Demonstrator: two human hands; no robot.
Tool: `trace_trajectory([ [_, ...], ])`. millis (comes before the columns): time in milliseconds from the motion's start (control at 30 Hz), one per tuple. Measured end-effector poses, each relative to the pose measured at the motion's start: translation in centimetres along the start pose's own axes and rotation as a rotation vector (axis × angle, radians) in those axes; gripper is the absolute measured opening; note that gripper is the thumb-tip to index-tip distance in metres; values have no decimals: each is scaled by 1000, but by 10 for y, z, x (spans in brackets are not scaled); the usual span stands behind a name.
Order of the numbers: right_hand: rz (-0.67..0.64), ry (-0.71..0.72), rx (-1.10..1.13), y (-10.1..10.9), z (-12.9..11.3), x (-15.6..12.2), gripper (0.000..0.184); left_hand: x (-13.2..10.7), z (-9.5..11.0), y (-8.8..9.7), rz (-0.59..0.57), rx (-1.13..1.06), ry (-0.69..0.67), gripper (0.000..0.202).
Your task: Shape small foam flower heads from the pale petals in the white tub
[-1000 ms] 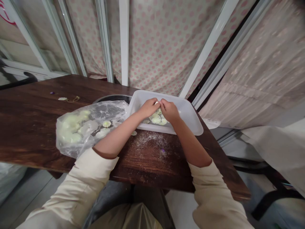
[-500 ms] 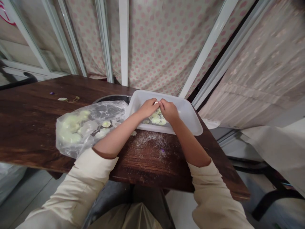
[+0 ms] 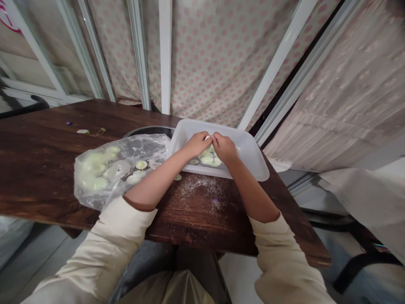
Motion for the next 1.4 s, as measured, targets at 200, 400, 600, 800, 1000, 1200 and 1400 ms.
trace_trajectory([
  [200,-10,-6,5,-1,2,1,33,-1,1,1,-1,53,20,18],
  [400,-6,20,1,-3,3,2,35,-1,1,0,-5,95,18,18],
  [600,-41,14,5,-13,2,2,35,0,-11,-6,-24,66,27,20],
  [800,-105,25,-37,-18,4,6,34,2,-21,-13,-175,-23,76,22],
  [1000,-193,77,-32,-22,9,9,33,2,-24,-19,-301,-30,127,27],
  [1200,-295,104,93,-25,6,6,29,-4,-26,-26,-442,-86,202,35],
  [1400,-395,158,321,-23,1,2,30,-3,-19,-25,-526,-6,129,36],
])
Point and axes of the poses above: each hand's wrist, its own x-axis towards the middle knuckle, its own y-axis out of the back of the hand, z = x × y, the point moved 6 cm from there along x, towards the middle knuckle, and after that the axes turned 10 degrees about -z, right-handed, at the moved point
